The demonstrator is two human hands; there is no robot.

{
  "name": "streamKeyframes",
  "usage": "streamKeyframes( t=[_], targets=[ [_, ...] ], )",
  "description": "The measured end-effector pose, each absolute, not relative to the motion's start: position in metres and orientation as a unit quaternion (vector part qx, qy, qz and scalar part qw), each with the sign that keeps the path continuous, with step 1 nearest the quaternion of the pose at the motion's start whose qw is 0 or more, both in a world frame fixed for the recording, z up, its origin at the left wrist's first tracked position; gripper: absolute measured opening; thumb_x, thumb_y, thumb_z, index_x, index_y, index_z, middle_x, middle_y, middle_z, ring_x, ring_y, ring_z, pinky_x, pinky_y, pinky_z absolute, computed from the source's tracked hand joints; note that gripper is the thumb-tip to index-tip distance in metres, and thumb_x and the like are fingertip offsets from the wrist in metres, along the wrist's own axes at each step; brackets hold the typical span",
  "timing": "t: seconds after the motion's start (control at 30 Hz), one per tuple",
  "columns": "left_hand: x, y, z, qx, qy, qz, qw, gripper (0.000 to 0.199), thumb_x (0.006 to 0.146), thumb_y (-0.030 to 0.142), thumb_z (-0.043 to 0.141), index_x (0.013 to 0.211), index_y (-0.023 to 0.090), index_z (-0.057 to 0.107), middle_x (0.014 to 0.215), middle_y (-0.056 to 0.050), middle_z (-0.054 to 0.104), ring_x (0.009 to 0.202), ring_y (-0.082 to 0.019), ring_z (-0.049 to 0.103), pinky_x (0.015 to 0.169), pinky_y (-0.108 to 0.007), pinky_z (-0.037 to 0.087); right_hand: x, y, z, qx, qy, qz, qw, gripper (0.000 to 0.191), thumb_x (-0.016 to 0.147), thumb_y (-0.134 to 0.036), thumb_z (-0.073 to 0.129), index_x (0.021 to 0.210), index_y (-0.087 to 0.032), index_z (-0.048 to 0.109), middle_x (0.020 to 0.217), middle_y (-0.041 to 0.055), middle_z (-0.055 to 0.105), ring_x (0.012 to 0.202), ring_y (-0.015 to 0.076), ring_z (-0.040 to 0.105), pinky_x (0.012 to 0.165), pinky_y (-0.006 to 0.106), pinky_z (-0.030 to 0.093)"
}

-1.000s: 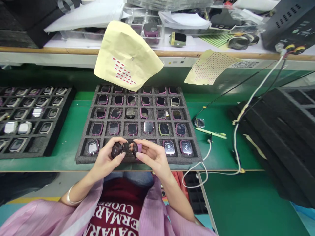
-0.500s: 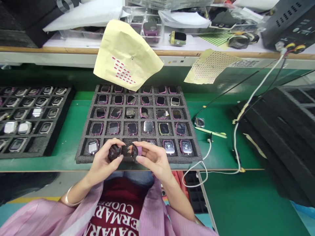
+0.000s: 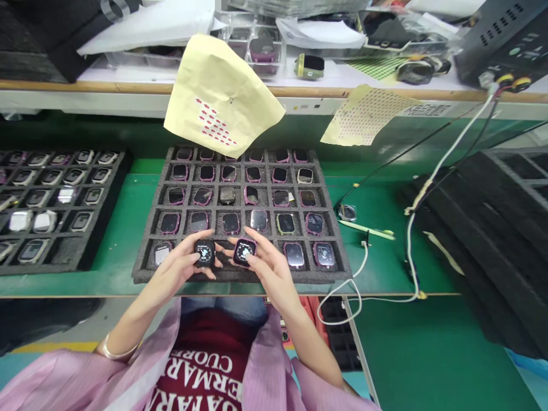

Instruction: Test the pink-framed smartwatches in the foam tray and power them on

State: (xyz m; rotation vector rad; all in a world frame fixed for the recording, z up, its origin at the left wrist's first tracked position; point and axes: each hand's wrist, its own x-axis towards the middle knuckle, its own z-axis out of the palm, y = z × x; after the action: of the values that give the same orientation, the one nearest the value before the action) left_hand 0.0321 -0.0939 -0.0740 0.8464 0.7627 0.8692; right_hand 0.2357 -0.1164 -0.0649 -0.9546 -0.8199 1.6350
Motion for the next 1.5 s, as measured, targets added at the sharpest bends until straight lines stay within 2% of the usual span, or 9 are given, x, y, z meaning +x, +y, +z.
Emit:
streamKeyframes(
  t=[0.13,0.37,0.6,0.8,0.9,1.07,1.2,1.3,1.5],
  targets=[
    [0.032,-0.094,-0.076,0.381,0.343,0.400,0.760,0.047,0.087,0.020,0.049,0.134,0.023,0.046,0.116,-0.009,0.063,0.099,-0.023,0.064,0.081,-0.037,0.058,0.233,-0.116,-0.066,-0.402,-0.355,0.668,0.516,0.044,0.087,-0.024,0.063,0.130,-0.026,0.055,0.122,0.0092,0.066,0.107,0.0269,0.066,0.096,0.045,0.050],
    [0.031,-0.093,-0.077,0.395,0.333,0.394,0.760,0.046,0.088,0.018,0.050,0.134,0.023,0.046,0.112,-0.007,0.066,0.098,-0.022,0.066,0.080,-0.035,0.059,0.232,-0.117,-0.068,-0.396,-0.374,0.655,0.524,0.040,0.089,-0.024,0.061,0.128,-0.027,0.056,0.122,0.0090,0.066,0.101,0.0253,0.068,0.085,0.039,0.056],
    [0.032,-0.093,-0.074,0.418,0.335,0.379,0.755,0.044,0.089,0.020,0.052,0.132,0.023,0.046,0.112,-0.008,0.064,0.099,-0.021,0.065,0.079,-0.033,0.059,0.233,-0.118,-0.072,-0.405,-0.400,0.639,0.518,0.038,0.092,-0.024,0.058,0.129,-0.027,0.055,0.123,0.0088,0.065,0.100,0.0249,0.069,0.086,0.039,0.057],
    [0.036,-0.094,-0.071,0.483,0.405,0.387,0.673,0.048,0.082,0.020,0.064,0.126,0.024,0.046,0.102,-0.004,0.057,0.073,-0.010,0.059,0.055,-0.018,0.050,0.233,-0.122,-0.071,-0.373,-0.408,0.674,0.489,0.050,0.095,-0.025,0.055,0.142,-0.034,0.039,0.138,0.0071,0.054,0.117,0.0256,0.060,0.102,0.045,0.046],
    [0.037,-0.096,-0.073,0.521,0.443,0.389,0.617,0.039,0.081,0.020,0.065,0.117,0.024,0.050,0.099,-0.001,0.054,0.064,-0.007,0.052,0.054,-0.017,0.046,0.234,-0.124,-0.069,-0.366,-0.412,0.691,0.468,0.053,0.095,-0.025,0.054,0.144,-0.035,0.035,0.141,0.0069,0.051,0.124,0.0256,0.054,0.108,0.048,0.039],
    [0.037,-0.099,-0.075,0.543,0.470,0.373,0.587,0.028,0.081,0.019,0.061,0.107,0.021,0.053,0.096,-0.001,0.055,0.057,-0.007,0.048,0.051,-0.019,0.043,0.233,-0.121,-0.070,-0.356,-0.387,0.707,0.474,0.046,0.091,-0.022,0.061,0.134,-0.032,0.050,0.127,0.0083,0.062,0.113,0.0253,0.063,0.104,0.048,0.043],
    [0.035,-0.100,-0.072,0.558,0.462,0.341,0.598,0.024,0.081,0.018,0.059,0.105,0.019,0.054,0.091,0.000,0.054,0.052,-0.005,0.044,0.047,-0.018,0.038,0.233,-0.116,-0.074,-0.350,-0.386,0.688,0.505,0.033,0.078,-0.019,0.075,0.109,-0.028,0.069,0.115,0.0072,0.068,0.104,0.0256,0.067,0.098,0.046,0.048],
    [0.035,-0.102,-0.071,0.561,0.455,0.337,0.604,0.025,0.081,0.018,0.058,0.106,0.020,0.055,0.095,-0.001,0.054,0.053,-0.005,0.043,0.047,-0.018,0.037,0.233,-0.115,-0.074,-0.342,-0.394,0.672,0.525,0.030,0.071,-0.018,0.079,0.099,-0.027,0.073,0.112,0.0059,0.066,0.100,0.0242,0.066,0.094,0.042,0.050],
    [0.038,-0.104,-0.072,0.555,0.437,0.367,0.605,0.032,0.081,0.017,0.059,0.113,0.022,0.054,0.104,-0.003,0.054,0.057,-0.006,0.046,0.050,-0.019,0.040,0.233,-0.115,-0.071,-0.338,-0.403,0.687,0.501,0.032,0.071,-0.024,0.080,0.103,-0.027,0.073,0.105,0.0064,0.066,0.098,0.0233,0.063,0.086,0.039,0.051]
  ],
)
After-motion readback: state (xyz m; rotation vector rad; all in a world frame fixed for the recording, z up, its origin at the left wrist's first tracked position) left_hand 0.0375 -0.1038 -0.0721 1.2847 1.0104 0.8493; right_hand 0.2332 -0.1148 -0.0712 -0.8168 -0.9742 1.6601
